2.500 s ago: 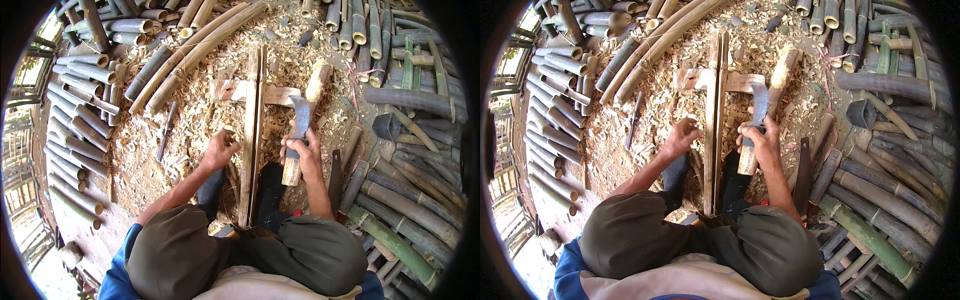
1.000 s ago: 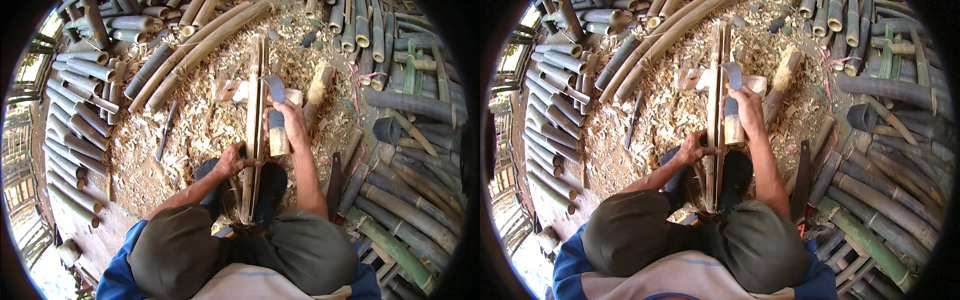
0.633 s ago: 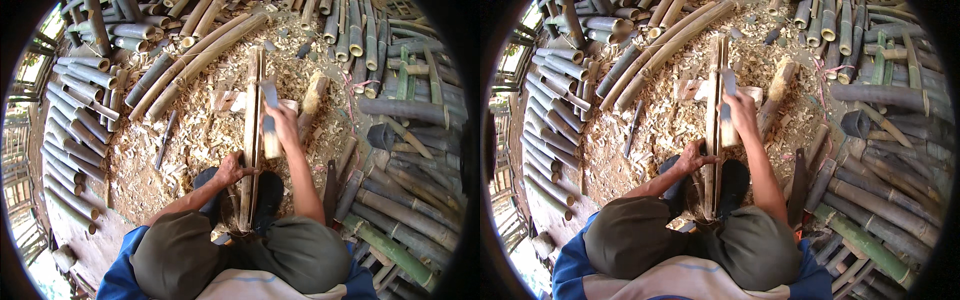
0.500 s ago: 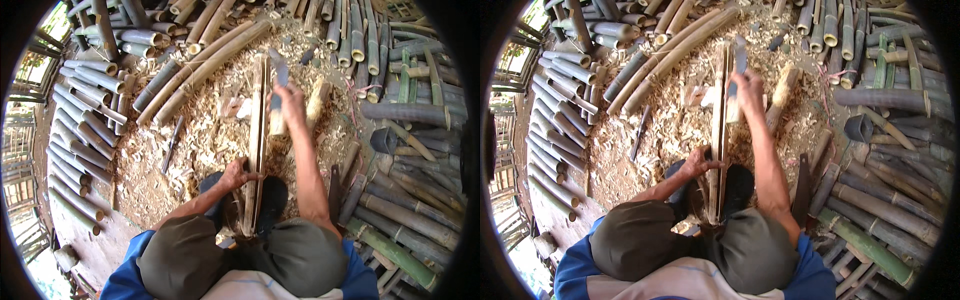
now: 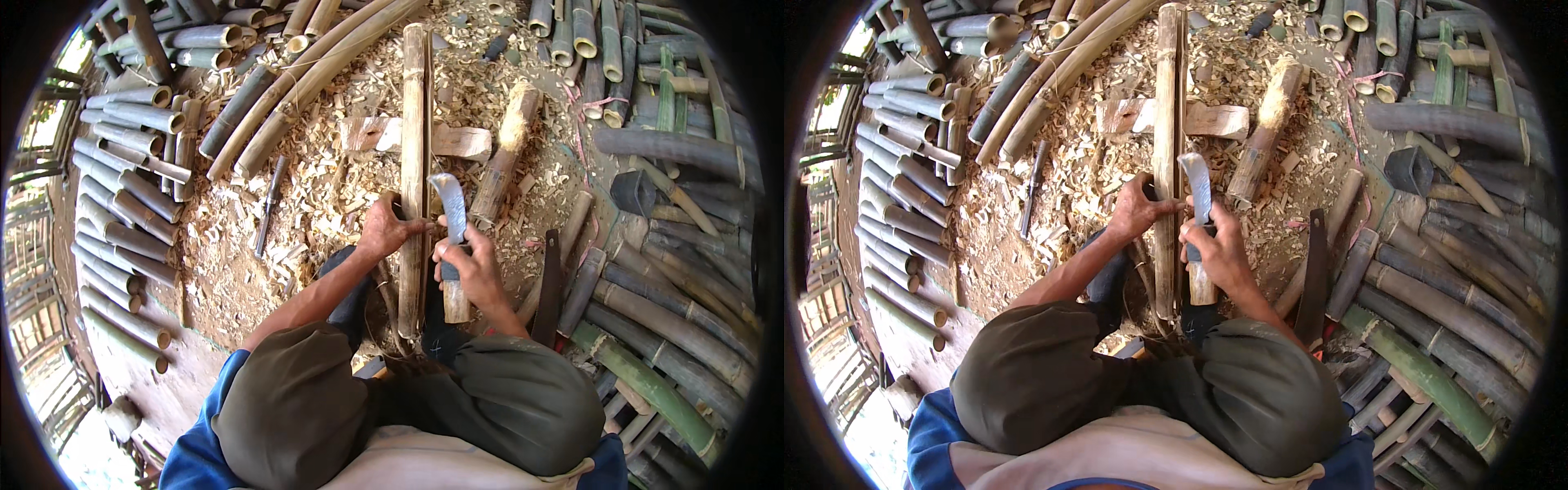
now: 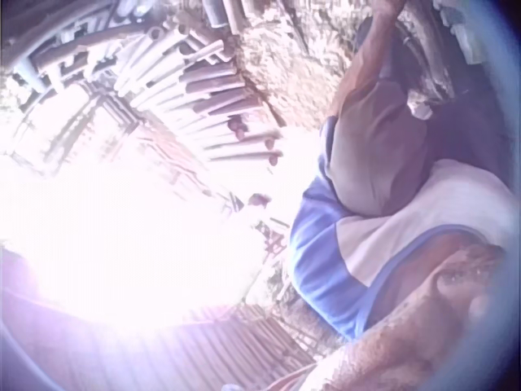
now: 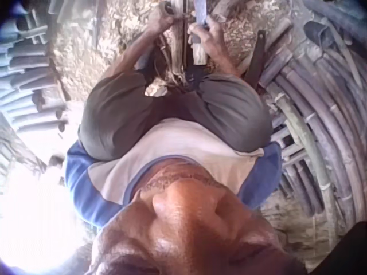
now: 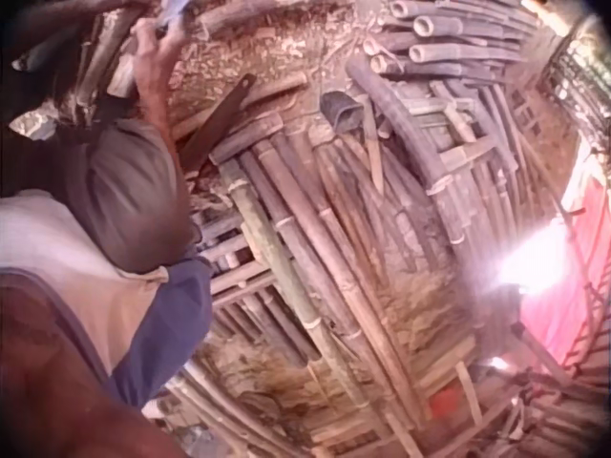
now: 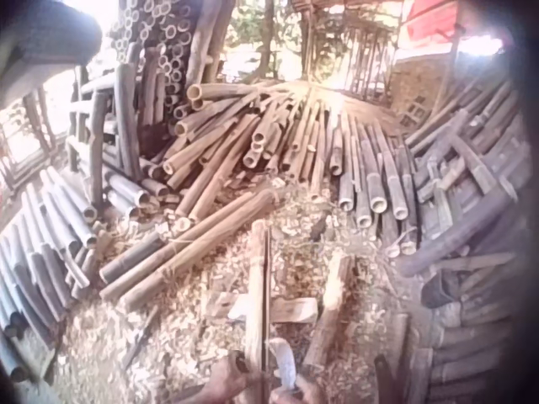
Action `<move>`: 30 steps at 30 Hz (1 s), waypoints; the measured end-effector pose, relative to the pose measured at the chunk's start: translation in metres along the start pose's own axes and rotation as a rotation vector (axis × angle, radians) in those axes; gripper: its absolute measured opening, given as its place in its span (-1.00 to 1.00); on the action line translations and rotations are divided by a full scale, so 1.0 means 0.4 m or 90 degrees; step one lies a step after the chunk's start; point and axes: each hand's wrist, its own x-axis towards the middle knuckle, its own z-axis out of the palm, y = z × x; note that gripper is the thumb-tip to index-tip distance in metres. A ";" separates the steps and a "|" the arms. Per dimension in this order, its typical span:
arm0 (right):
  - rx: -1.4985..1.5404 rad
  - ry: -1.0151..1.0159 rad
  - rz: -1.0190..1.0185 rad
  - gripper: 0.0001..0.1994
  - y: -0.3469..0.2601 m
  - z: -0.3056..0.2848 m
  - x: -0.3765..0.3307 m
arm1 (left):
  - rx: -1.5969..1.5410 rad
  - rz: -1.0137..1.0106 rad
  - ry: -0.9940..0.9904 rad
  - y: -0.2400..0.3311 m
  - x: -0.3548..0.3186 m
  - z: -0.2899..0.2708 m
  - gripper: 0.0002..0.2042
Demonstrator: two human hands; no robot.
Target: The person shapes and carves a bamboo pole using a small knife and a larger piece of wood as a mallet to drive the blade through the material.
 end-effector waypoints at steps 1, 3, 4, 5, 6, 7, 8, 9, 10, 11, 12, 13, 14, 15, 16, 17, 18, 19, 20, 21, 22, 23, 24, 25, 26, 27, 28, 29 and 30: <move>-0.008 -0.007 0.022 -0.48 0.007 -0.005 -0.006 | 0.016 0.000 0.016 0.004 0.004 0.005 -0.37; -0.013 -0.009 0.057 -0.49 0.023 -0.006 -0.009 | 0.049 -0.005 0.051 0.001 0.005 0.011 -0.35; 0.004 -0.009 0.071 -0.49 0.026 -0.008 -0.011 | 0.047 -0.024 0.039 0.000 0.007 0.011 -0.23; 0.020 -0.005 0.086 -0.50 0.030 -0.012 -0.015 | 0.077 -0.030 0.032 0.008 0.009 0.015 -0.24; 0.036 -0.003 0.101 -0.50 0.032 -0.015 -0.018 | 0.107 -0.036 0.026 0.017 0.010 0.018 -0.26; 0.054 0.004 0.106 -0.51 0.034 -0.015 -0.019 | 0.136 -0.041 0.020 0.024 0.010 0.022 -0.27; 0.071 0.009 0.108 -0.52 0.034 -0.012 -0.015 | 0.159 -0.039 0.022 0.022 0.012 0.025 -0.28; 0.089 0.013 0.110 -0.52 0.033 -0.008 -0.011 | 0.180 -0.038 0.023 0.019 0.013 0.027 -0.29; 0.095 0.016 0.111 -0.54 0.030 -0.005 -0.009 | 0.202 -0.036 0.025 0.016 0.014 0.028 -0.30; 0.099 0.022 0.111 -0.56 0.023 -0.005 -0.008 | 0.214 -0.040 0.022 0.028 0.012 0.029 -0.31; 0.104 0.028 0.112 -0.58 0.018 -0.006 -0.007 | 0.226 -0.045 0.019 0.041 0.009 0.027 -0.32; 0.094 0.029 0.097 -0.61 0.025 -0.010 -0.004 | 0.238 -0.050 0.016 0.050 0.007 0.027 -0.32; 0.085 0.027 0.081 -0.63 0.034 -0.009 0.003 | 0.245 -0.049 0.019 0.046 0.011 0.028 -0.32; 0.076 0.026 0.064 -0.66 0.041 -0.008 0.009 | 0.247 -0.045 0.022 0.042 0.013 0.027 -0.31; 0.064 0.034 0.058 -0.68 0.046 -0.007 0.014 | 0.250 -0.041 0.024 0.038 0.015 0.026 -0.31; 0.052 0.044 0.053 -0.70 0.048 -0.005 0.015 | 0.251 -0.038 0.025 0.036 0.016 0.029 -0.30; 0.039 0.054 0.048 -0.72 0.050 -0.004 0.017 | 0.245 -0.049 0.020 0.034 0.019 0.030 -0.30; 0.000 0.048 0.016 -0.69 0.062 -0.005 0.028 | 0.239 -0.061 0.015 0.031 0.023 0.030 -0.30; -0.039 0.043 -0.018 -0.65 0.080 -0.011 0.050 | 0.234 -0.072 0.011 0.031 0.026 0.033 -0.30; -0.078 0.047 -0.071 -0.65 0.088 -0.014 0.087 | 0.247 -0.067 0.020 0.034 0.026 0.038 -0.31; -0.120 0.056 -0.121 -0.66 0.096 -0.020 0.120 | 0.260 -0.062 0.030 0.037 0.023 0.046 -0.32; -0.062 0.054 -0.078 -0.70 0.063 -0.008 0.162 | 0.276 -0.060 0.046 0.032 0.026 0.045 -0.33; -0.038 0.054 -0.067 -0.71 0.045 -0.012 0.193 | 0.254 -0.059 0.044 0.035 0.028 0.047 -0.37; -0.014 0.053 -0.055 -0.73 0.029 -0.018 0.218 | 0.271 -0.021 0.074 0.038 0.023 0.054 -0.42; 0.009 0.053 -0.043 -0.74 0.017 -0.018 0.234 | 0.278 -0.016 0.069 0.027 0.022 0.049 -0.42; 0.009 0.046 -0.047 -0.73 0.007 0.000 0.225 | 0.283 -0.012 0.072 0.001 0.031 0.039 -0.43; 0.010 0.039 -0.051 -0.72 0.004 0.023 0.196 | 0.216 -0.045 0.058 -0.029 0.048 0.026 -0.44; 0.008 0.051 -0.049 -0.71 0.008 0.009 0.179 | 0.220 -0.039 0.038 0.006 0.032 0.037 -0.44; 0.021 0.047 -0.049 -0.71 0.007 0.002 0.179 | 0.248 -0.046 0.029 0.027 0.024 0.035 -0.44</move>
